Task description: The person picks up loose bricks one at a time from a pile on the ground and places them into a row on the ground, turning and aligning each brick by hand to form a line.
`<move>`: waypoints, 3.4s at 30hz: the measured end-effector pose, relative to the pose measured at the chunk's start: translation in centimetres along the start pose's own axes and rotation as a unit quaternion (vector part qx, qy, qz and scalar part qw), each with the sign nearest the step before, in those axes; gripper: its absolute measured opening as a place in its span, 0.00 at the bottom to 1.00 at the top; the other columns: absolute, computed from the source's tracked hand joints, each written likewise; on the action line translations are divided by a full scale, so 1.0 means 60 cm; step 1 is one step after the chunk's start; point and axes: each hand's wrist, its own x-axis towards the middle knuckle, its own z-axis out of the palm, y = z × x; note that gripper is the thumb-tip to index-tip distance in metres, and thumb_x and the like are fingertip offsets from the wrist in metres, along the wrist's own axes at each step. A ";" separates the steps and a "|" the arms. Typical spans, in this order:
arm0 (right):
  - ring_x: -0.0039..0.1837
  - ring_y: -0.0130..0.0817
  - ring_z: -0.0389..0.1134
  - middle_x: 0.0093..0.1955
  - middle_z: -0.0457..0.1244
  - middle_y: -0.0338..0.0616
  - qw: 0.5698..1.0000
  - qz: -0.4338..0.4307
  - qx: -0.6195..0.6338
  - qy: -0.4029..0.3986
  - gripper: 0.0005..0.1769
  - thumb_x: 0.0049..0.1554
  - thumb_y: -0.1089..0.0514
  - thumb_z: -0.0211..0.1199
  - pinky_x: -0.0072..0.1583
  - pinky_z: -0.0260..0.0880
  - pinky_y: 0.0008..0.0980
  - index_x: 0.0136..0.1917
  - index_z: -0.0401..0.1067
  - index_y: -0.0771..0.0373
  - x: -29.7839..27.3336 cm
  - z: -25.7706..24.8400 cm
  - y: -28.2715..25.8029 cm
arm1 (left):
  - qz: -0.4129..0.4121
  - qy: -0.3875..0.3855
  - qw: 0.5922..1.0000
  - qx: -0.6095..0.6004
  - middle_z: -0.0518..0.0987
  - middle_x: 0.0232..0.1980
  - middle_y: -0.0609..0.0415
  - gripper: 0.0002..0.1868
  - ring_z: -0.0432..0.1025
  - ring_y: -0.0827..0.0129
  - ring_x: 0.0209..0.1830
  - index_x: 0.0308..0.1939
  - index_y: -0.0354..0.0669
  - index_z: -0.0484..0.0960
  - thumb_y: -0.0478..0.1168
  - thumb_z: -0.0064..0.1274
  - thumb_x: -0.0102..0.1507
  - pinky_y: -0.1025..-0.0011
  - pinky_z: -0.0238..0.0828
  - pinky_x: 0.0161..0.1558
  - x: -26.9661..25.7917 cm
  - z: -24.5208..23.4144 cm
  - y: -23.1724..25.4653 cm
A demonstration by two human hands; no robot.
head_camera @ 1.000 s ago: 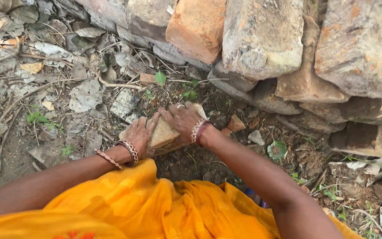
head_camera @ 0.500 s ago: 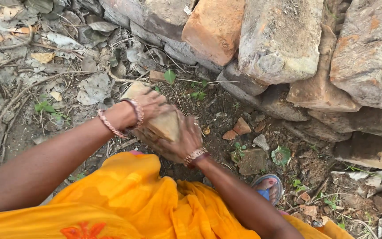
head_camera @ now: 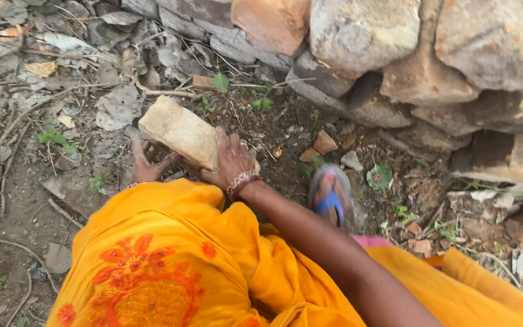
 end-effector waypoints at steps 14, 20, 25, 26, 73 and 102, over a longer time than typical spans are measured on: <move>0.65 0.62 0.61 0.67 0.52 0.61 0.999 -0.039 0.013 0.012 0.73 0.39 0.32 0.73 0.62 0.60 0.69 0.82 0.32 0.57 0.019 -0.004 0.017 | -0.145 -0.015 0.973 -0.180 0.62 0.73 0.34 0.53 0.60 0.52 0.70 0.76 0.37 0.56 0.52 0.55 0.50 0.56 0.62 0.65 -0.036 0.018 0.007; 0.64 0.63 0.62 0.67 0.54 0.62 0.994 -0.055 0.088 0.030 0.67 0.40 0.33 0.70 0.63 0.62 0.60 0.81 0.40 0.59 0.036 -0.017 0.042 | -0.213 0.034 0.942 -0.259 0.66 0.70 0.36 0.46 0.64 0.54 0.67 0.75 0.38 0.58 0.53 0.50 0.56 0.57 0.67 0.62 0.006 -0.016 -0.017; 0.66 0.50 0.64 0.69 0.56 0.55 0.975 -0.007 0.221 -0.015 0.67 0.33 0.34 0.66 0.61 0.70 0.47 0.78 0.45 0.62 0.049 -0.066 0.020 | -0.265 0.043 0.909 -0.319 0.69 0.68 0.38 0.41 0.68 0.55 0.64 0.74 0.39 0.59 0.55 0.46 0.61 0.58 0.71 0.59 0.017 -0.040 -0.030; 0.66 0.50 0.64 0.69 0.56 0.55 0.975 -0.009 0.222 -0.018 0.67 0.33 0.34 0.66 0.61 0.70 0.47 0.78 0.45 0.62 0.058 -0.074 0.008 | -0.277 0.043 0.902 -0.330 0.70 0.67 0.38 0.40 0.69 0.55 0.64 0.74 0.39 0.60 0.55 0.45 0.62 0.59 0.72 0.58 0.014 -0.048 -0.028; 0.64 0.57 0.63 0.59 0.64 0.67 0.901 0.067 -0.184 0.387 0.38 0.65 0.31 0.61 0.64 0.63 0.59 0.65 0.69 0.70 -0.189 -0.777 0.427 | 0.051 -0.014 0.996 -0.069 0.48 0.80 0.33 0.47 0.41 0.42 0.81 0.77 0.38 0.53 0.71 0.32 0.67 0.48 0.37 0.73 0.605 -0.184 0.393; 0.54 0.33 0.72 0.54 0.69 0.49 0.799 0.067 0.531 0.272 0.28 0.59 0.47 0.65 0.53 0.78 0.28 0.63 0.65 0.69 -0.085 -0.729 0.483 | -0.084 -0.079 0.926 -0.359 0.40 0.80 0.36 0.74 0.44 0.46 0.79 0.79 0.48 0.31 0.66 0.68 0.46 0.53 0.48 0.75 0.561 -0.021 0.837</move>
